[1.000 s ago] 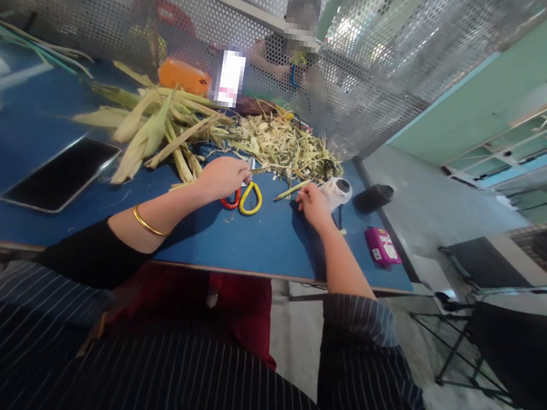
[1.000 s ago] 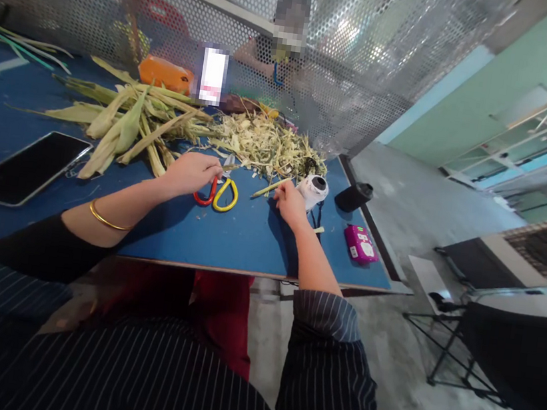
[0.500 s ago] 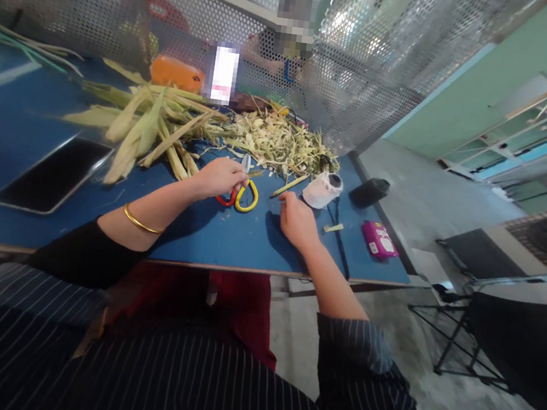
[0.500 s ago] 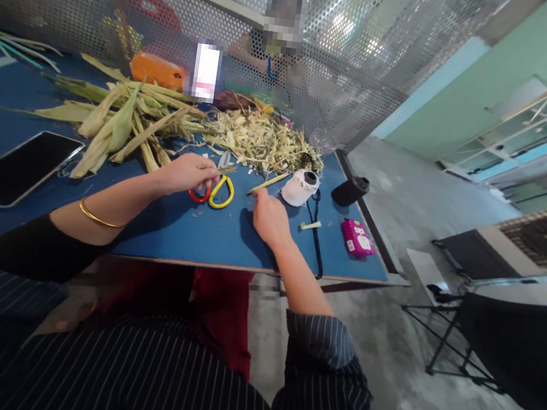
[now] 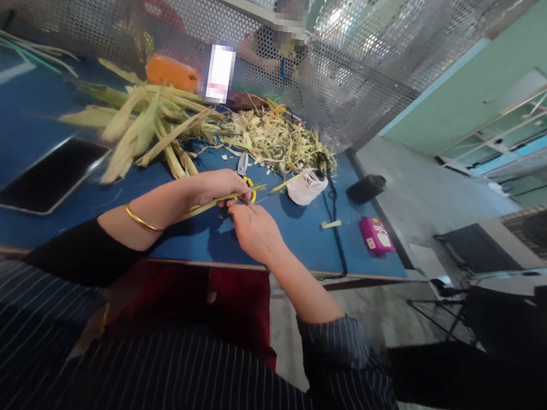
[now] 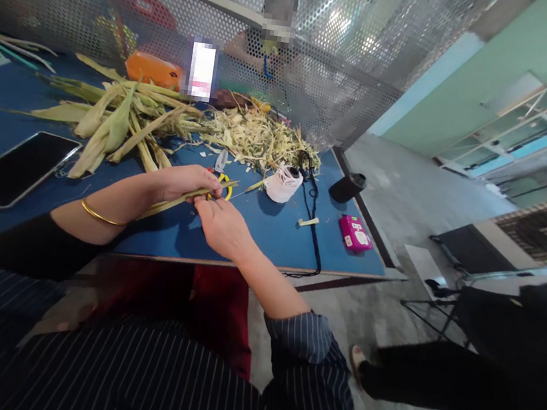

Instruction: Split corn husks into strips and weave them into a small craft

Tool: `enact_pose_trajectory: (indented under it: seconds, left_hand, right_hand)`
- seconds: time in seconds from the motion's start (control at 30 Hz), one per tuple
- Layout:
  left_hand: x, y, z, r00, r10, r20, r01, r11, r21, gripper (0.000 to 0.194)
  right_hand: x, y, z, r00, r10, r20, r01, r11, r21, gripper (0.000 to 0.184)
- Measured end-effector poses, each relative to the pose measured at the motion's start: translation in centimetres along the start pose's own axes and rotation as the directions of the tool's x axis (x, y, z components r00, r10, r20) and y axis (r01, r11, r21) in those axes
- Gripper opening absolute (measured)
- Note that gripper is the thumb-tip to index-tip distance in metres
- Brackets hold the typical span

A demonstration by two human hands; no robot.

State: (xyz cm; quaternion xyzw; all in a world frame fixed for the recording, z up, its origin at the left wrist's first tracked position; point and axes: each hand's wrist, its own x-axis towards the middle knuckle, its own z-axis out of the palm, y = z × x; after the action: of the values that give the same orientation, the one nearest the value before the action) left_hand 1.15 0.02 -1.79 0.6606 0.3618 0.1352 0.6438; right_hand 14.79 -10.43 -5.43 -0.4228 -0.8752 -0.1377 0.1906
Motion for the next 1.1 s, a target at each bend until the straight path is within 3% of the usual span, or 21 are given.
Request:
enact_pose_trajectory:
  seconds: [0.17, 0.23, 0.3, 0.33, 0.4, 0.47, 0.57, 0.63, 0.73, 0.8, 0.87, 0.93, 1.0, 1.03, 1.1]
  left_hand:
    - [0.3, -0.1, 0.1, 0.985, -0.096, 0.142, 0.125, 0.968, -0.218, 0.019]
    - [0.4, -0.1, 0.1, 0.985, -0.116, 0.13, 0.149, 0.947, -0.285, 0.02]
    - [0.5, 0.0, 0.2, 0.991, -0.127, 0.046, 0.135, 0.937, -0.322, 0.019]
    - [0.5, 0.0, 0.1, 0.992, -0.125, -0.01, 0.115, 0.94, -0.32, 0.018]
    - [0.4, 0.1, 0.0, 0.989, -0.106, -0.106, 0.074, 0.96, -0.271, 0.018]
    - [0.3, 0.2, -0.2, 0.982, -0.07, -0.177, 0.035, 0.981, -0.191, 0.018]
    - [0.1, 0.5, -0.6, 0.972, -0.007, -0.236, -0.014, 0.996, -0.088, 0.02]
    - [0.0, 0.6, -0.9, 0.966, 0.014, -0.258, -0.023, 0.999, -0.035, 0.02]
    - [-0.1, 0.9, -1.1, 0.954, 0.035, -0.297, -0.034, 0.999, 0.007, 0.022]
    - [-0.2, 1.2, -1.3, 0.95, 0.046, -0.31, -0.044, 0.999, 0.014, 0.023]
    - [-0.4, 1.5, -1.6, 0.949, 0.049, -0.312, -0.045, 0.999, 0.02, 0.024]
    - [-0.5, 1.6, -2.1, 0.945, 0.058, -0.323, -0.054, 0.998, 0.023, 0.024]
    - [-0.4, 1.7, -2.7, 0.932, 0.08, -0.352, -0.075, 0.997, 0.027, 0.024]
    - [-0.3, 1.6, -3.0, 0.924, 0.092, -0.372, -0.085, 0.996, 0.037, 0.023]
    - [0.0, 1.4, -3.7, 0.901, 0.122, -0.417, -0.103, 0.992, 0.069, 0.021]
  right_hand:
    - [0.2, -1.2, 0.4, 0.995, -0.079, 0.067, 0.081, 0.996, -0.03, 0.03]
    - [-0.1, -1.0, -0.2, 0.995, -0.06, 0.081, 0.064, 0.997, -0.039, 0.029]
    - [-0.3, 0.0, -1.5, 0.996, 0.072, 0.043, -0.067, 0.993, -0.093, 0.029]
    - [-0.3, 0.9, -2.3, 0.976, 0.215, -0.023, -0.216, 0.965, -0.152, 0.031]
    - [0.0, 3.4, -4.0, 0.845, 0.496, -0.201, -0.535, 0.798, -0.278, 0.048]
    - [0.4, 6.2, -5.3, 0.687, 0.667, -0.287, -0.724, 0.594, -0.352, 0.07]
    - [0.6, 9.6, -6.0, 0.523, 0.844, -0.119, -0.807, 0.445, -0.388, 0.076]
    - [0.5, 11.0, -6.2, 0.485, 0.874, -0.003, -0.803, 0.444, -0.398, 0.067]
    - [-0.3, 12.2, -6.7, 0.504, 0.853, 0.137, -0.774, 0.517, -0.366, 0.049]
    - [-0.8, 12.5, -7.1, 0.568, 0.795, 0.214, -0.738, 0.606, -0.297, 0.051]
    - [-1.1, 12.0, -7.3, 0.664, 0.728, 0.173, -0.691, 0.685, -0.23, 0.059]
    - [-1.0, 10.4, -6.8, 0.741, 0.671, 0.008, -0.657, 0.728, -0.194, 0.056]
    - [-0.4, 7.9, -5.6, 0.78, 0.617, -0.109, -0.626, 0.773, -0.106, 0.036]
    - [0.0, 6.4, -4.8, 0.812, 0.579, -0.08, -0.583, 0.811, -0.054, 0.029]
    - [1.2, 3.8, -2.9, 0.871, 0.485, 0.085, -0.488, 0.872, 0.025, 0.026]
